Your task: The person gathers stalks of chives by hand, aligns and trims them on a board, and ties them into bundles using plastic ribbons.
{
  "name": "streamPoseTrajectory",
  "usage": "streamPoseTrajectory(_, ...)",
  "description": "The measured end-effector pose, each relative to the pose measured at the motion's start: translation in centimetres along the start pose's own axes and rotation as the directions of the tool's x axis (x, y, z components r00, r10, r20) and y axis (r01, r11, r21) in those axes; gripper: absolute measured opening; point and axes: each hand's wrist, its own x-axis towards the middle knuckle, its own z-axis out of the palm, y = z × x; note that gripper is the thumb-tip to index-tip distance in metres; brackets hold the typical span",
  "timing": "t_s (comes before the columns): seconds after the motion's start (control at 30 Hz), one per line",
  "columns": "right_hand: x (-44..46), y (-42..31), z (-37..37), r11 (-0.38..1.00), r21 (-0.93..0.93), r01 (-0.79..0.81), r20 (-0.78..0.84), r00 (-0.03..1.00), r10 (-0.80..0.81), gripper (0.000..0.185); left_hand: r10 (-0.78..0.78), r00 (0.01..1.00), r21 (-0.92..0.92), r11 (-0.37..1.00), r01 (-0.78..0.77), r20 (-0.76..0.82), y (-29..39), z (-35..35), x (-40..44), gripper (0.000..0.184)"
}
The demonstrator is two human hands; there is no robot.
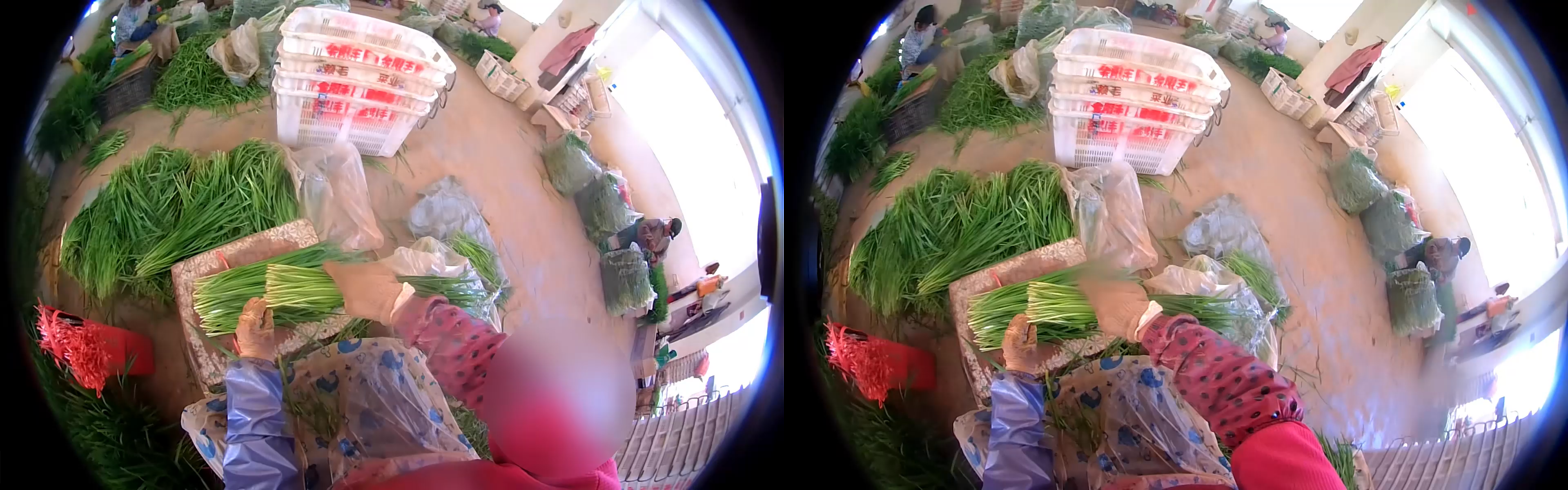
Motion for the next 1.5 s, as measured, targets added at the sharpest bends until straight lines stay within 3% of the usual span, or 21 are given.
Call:
streamPoseTrajectory(0.07, -0.8, -0.6, -1.7, 0.995, 0.082, -0.051, -0.021, 0.998, 0.053, 0.040, -0.015, 0.999, -0.128, 0.992, 0.011, -0.028, -0.4, 0.6, 0.0, 0.009)
streamPoseTrajectory(0.1, -0.9, -0.6, -1.8, 0.995, 0.087, -0.051, -0.018, 0.998, 0.053, 0.040, -0.273, 0.962, -0.563, 0.797, 0.216, -0.017, 0.2, 0.7, -0.3, 0.010)
streamPoseTrajectory(0.17, -1.0, -0.5, -1.9, 0.981, -0.002, -0.194, 0.113, 0.975, 0.193, 0.042, -0.488, 0.866, -0.863, 0.386, 0.327, 0.110, 0.1, 1.0, -1.1, 0.012)
streamPoseTrajectory(0.23, -1.5, -0.2, -1.4, 0.984, 0.000, -0.181, 0.081, 0.980, 0.180, 0.041, -0.352, 0.935, -0.766, 0.615, 0.188, -0.053, 0.4, 1.0, -0.6, 0.014)
streamPoseTrajectory(0.3, -1.6, -0.1, -1.4, 0.986, -0.001, -0.165, 0.047, 0.985, 0.165, 0.039, -0.362, 0.932, -0.670, 0.693, 0.265, -0.005, 1.5, -0.4, -0.6, 0.009)
streamPoseTrajectory(0.37, -1.6, -0.2, -1.3, 0.977, -0.070, -0.202, 0.124, 0.970, 0.210, 0.035, -0.539, 0.835, -0.718, 0.536, 0.443, 0.112, 2.6, -1.3, -0.3, 0.013)
streamPoseTrajectory(0.43, -1.7, 2.6, 1.7, 0.993, -0.119, -0.012, -0.064, 0.998, 0.004, 0.032, -0.546, 0.823, -0.771, 0.454, 0.447, 0.156, 2.0, -1.6, -0.4, 0.021)
streamPoseTrajectory(0.47, -1.2, 3.0, 1.3, 0.997, -0.060, -0.056, -0.008, 0.998, 0.055, 0.037, -0.616, 0.764, -0.837, 0.305, 0.454, 0.190, 6.0, -3.1, 0.1, 0.026)
streamPoseTrajectory(0.53, -0.3, 0.6, -1.9, 0.980, 0.001, -0.197, 0.102, 0.975, 0.196, 0.047, -0.556, 0.821, -0.846, 0.370, 0.384, 0.129, 5.1, -2.7, -1.0, 0.025)
streamPoseTrajectory(0.63, 1.9, -0.2, -2.6, 0.982, -0.019, -0.188, 0.135, 0.973, 0.189, 0.059, -0.630, 0.760, -0.932, 0.155, 0.328, 0.163, 4.0, -1.0, -2.9, 0.023)
streamPoseTrajectory(0.77, 4.5, -1.7, -0.7, 0.993, -0.034, -0.114, 0.025, 0.993, 0.115, 0.041, -0.711, 0.683, -0.891, 0.189, 0.412, 0.165, 4.5, 0.4, -3.7, 0.014)
streamPoseTrajectory(0.83, 6.5, -3.7, -0.3, 0.991, -0.071, -0.116, 0.158, 0.979, 0.126, 0.063, -0.733, 0.668, -0.837, 0.282, 0.470, 0.128, 4.5, 1.0, -3.8, 0.013)
streamPoseTrajectory(0.97, 10.0, -7.2, 1.4, 0.998, -0.061, -0.017, 0.243, 0.969, 0.032, 0.058, -0.583, 0.812, -0.797, 0.498, 0.343, -0.015, 4.0, 1.9, -4.7, 0.015)
streamPoseTrajectory(1.03, 11.7, -8.4, 3.0, 0.993, -0.108, -0.046, 0.307, 0.949, 0.077, 0.055, -0.623, 0.782, -0.714, 0.540, 0.445, 0.016, 4.6, 1.6, -4.6, 0.014)
streamPoseTrajectory(1.23, 14.7, -9.2, 10.6, 0.911, -0.196, 0.362, 0.173, 0.928, -0.331, 0.066, -0.560, 0.826, -0.522, 0.688, 0.504, 0.060, 6.2, 1.0, -4.5, 0.013)
streamPoseTrajectory(1.27, 14.8, -9.3, 11.5, 0.956, -0.212, 0.205, 0.397, 0.911, -0.107, 0.074, -0.495, 0.868, -0.516, 0.749, 0.415, -0.022, 5.5, 1.9, -4.9, 0.013)
streamPoseTrajectory(1.3, 14.8, -9.2, 12.2, 0.955, -0.209, 0.209, 0.402, 0.909, -0.111, 0.074, -0.500, 0.866, -0.516, 0.748, 0.419, -0.023, 5.2, 2.4, -5.2, 0.013)
streamPoseTrajectory(1.37, 14.6, -9.1, 14.1, 0.894, -0.388, 0.225, 0.337, 0.937, -0.089, 0.075, -0.598, 0.790, -0.794, 0.410, 0.449, 0.139, 4.9, 3.5, -6.1, 0.015)
streamPoseTrajectory(1.4, 14.6, -9.2, 14.4, 0.880, -0.421, 0.219, 0.329, 0.941, -0.076, 0.076, -0.594, 0.768, -0.737, 0.404, 0.541, 0.239, 6.6, 2.7, -5.6, 0.011)
streamPoseTrajectory(1.43, 14.6, -9.2, 14.6, 0.881, -0.418, 0.221, 0.334, 0.939, -0.077, 0.076, -0.493, 0.831, -0.514, 0.659, 0.549, 0.256, 7.0, 2.3, -5.6, 0.009)
streamPoseTrajectory(1.5, 15.0, -9.0, 14.6, 0.861, -0.455, 0.227, 0.376, 0.926, -0.045, 0.078, -0.278, 0.798, -0.073, 0.925, 0.372, 0.535, 9.1, 2.0, -5.0, 0.011)
